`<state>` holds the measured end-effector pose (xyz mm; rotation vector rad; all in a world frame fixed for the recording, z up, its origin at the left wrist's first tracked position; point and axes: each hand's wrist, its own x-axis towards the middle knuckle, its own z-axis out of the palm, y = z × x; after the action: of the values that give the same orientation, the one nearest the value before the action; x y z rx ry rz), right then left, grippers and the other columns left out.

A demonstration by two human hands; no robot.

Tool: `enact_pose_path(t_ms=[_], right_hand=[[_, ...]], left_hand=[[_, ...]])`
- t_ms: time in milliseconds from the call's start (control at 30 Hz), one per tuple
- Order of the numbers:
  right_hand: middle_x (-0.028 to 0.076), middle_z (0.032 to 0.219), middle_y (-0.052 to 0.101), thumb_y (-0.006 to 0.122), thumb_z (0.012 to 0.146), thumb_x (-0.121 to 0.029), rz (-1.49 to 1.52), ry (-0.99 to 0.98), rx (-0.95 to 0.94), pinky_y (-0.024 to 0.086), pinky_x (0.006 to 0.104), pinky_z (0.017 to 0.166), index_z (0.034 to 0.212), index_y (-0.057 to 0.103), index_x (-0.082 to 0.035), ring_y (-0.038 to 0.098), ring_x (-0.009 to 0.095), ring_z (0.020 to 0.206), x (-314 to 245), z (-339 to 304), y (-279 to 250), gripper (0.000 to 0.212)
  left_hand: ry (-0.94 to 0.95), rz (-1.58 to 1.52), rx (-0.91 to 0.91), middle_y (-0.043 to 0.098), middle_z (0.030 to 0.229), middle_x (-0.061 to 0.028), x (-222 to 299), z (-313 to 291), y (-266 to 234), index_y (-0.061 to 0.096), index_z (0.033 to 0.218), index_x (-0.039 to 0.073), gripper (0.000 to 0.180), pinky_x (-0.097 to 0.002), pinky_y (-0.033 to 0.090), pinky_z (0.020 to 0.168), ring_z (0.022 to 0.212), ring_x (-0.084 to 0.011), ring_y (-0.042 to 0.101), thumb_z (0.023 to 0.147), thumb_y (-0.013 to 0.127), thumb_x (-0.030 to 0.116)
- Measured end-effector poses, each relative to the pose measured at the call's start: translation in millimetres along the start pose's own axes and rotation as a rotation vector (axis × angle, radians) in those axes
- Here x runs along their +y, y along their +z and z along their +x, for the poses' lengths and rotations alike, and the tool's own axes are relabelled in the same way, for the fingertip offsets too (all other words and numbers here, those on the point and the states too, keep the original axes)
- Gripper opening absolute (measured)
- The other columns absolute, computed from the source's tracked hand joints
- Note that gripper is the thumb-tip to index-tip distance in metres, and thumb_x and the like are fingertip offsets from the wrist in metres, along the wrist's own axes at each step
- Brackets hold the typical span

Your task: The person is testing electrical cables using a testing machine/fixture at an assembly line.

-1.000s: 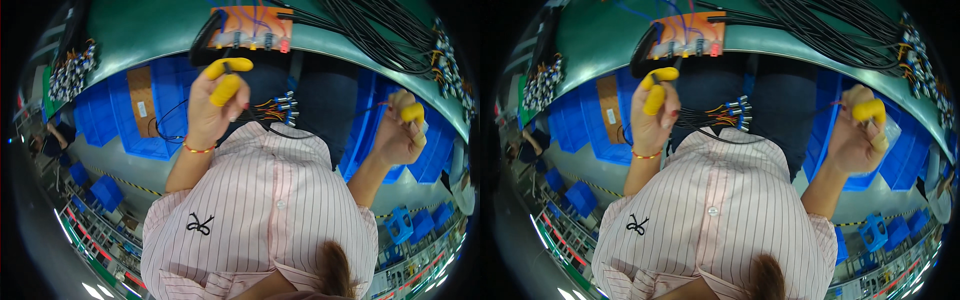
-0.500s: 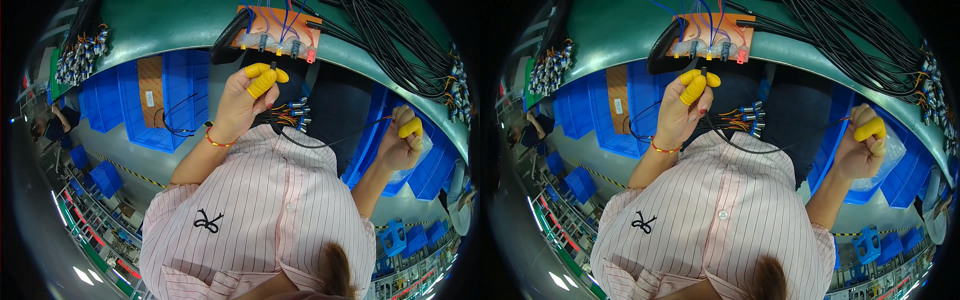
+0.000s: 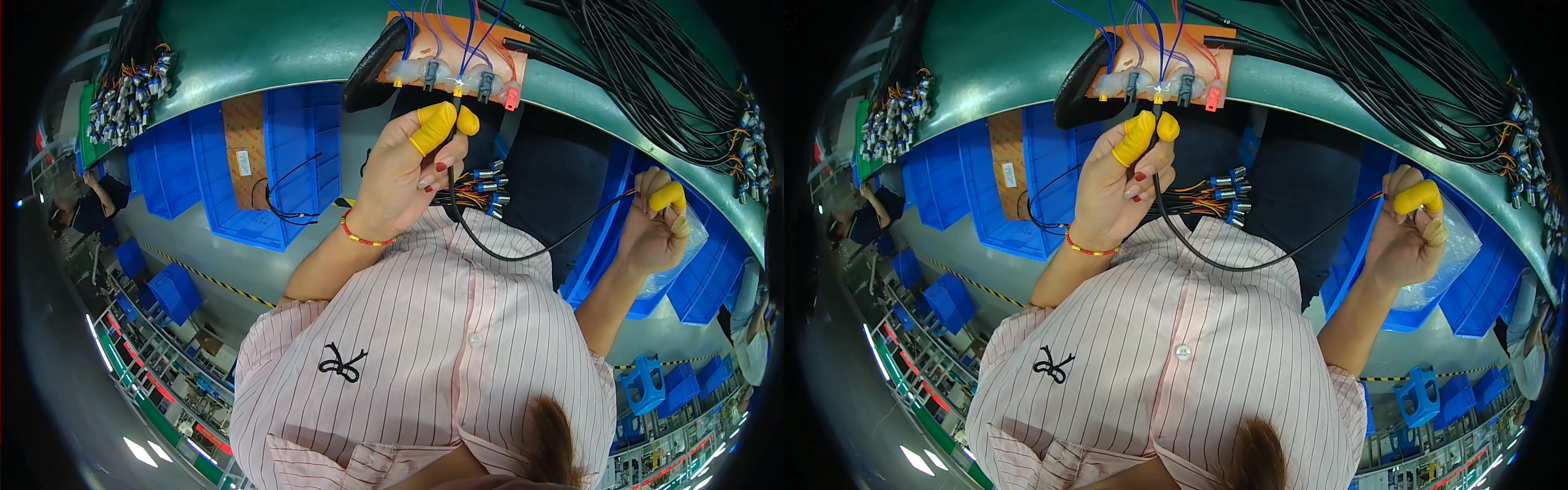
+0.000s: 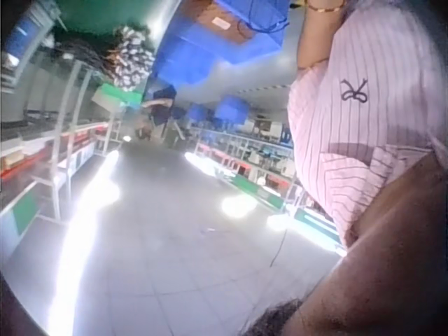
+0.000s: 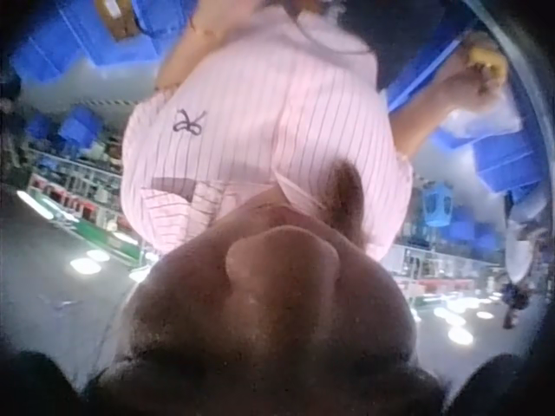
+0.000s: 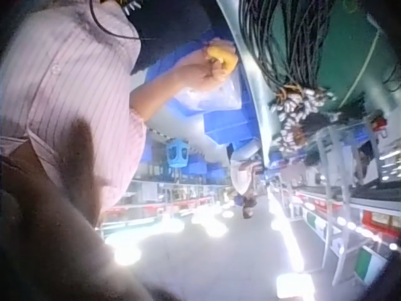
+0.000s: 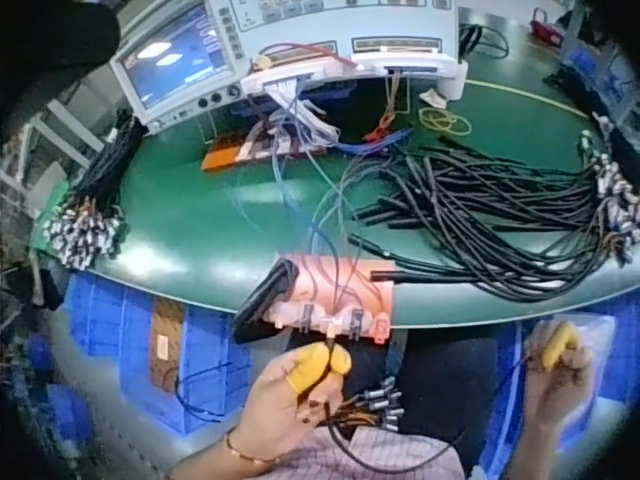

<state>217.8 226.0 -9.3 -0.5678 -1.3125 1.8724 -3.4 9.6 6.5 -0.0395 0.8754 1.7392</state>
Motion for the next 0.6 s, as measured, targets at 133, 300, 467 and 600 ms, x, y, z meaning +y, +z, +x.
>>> enact_pose_path(t_ms=[133,300,467,600], right_hand=[[0.004,0.066,0.032,0.042,0.084,-0.030,-0.016,0.011,-0.012,0.023,0.0327,0.065,0.069,0.043,-0.005,0.029,0.016,0.067,0,3,2,0.029],[0.003,0.065,0.032,0.043,0.082,-0.028,-0.036,0.026,0.036,0.022,0.0323,0.064,0.069,0.043,-0.006,0.029,0.016,0.067,-3,5,16,0.026],[0.003,0.065,0.030,0.043,0.084,-0.028,0.017,-0.029,-0.020,0.021,0.0317,0.063,0.067,0.038,-0.007,0.026,0.015,0.065,-6,0,-1,0.028],[0.003,0.064,0.030,0.043,0.086,-0.031,0.029,-0.065,0.019,0.021,0.0314,0.062,0.065,0.038,-0.007,0.026,0.015,0.064,-14,-4,-2,0.032]], left_hand=[[-0.056,-0.232,-0.007,0.041,0.067,0.0016,4,-1,7,0.050,0.108,-0.005,0.025,-0.0158,0.029,0.044,0.046,-0.0011,0.032,0.101,0.039,0.017],[-0.002,-0.232,-0.082,0.042,0.067,0.0009,-1,7,0,0.050,0.109,-0.006,0.027,-0.0157,0.031,0.044,0.045,-0.0009,0.032,0.101,0.038,0.017],[-0.031,0.077,-0.057,0.053,0.071,-0.0028,10,10,1,0.056,0.109,-0.007,0.042,-0.0159,0.034,0.043,0.045,-0.0011,0.038,0.102,0.037,0.029],[-0.023,0.249,-0.010,0.054,0.066,-0.0021,13,14,7,0.060,0.104,-0.005,0.045,-0.0163,0.034,0.043,0.044,-0.0019,0.039,0.102,0.038,0.034]])
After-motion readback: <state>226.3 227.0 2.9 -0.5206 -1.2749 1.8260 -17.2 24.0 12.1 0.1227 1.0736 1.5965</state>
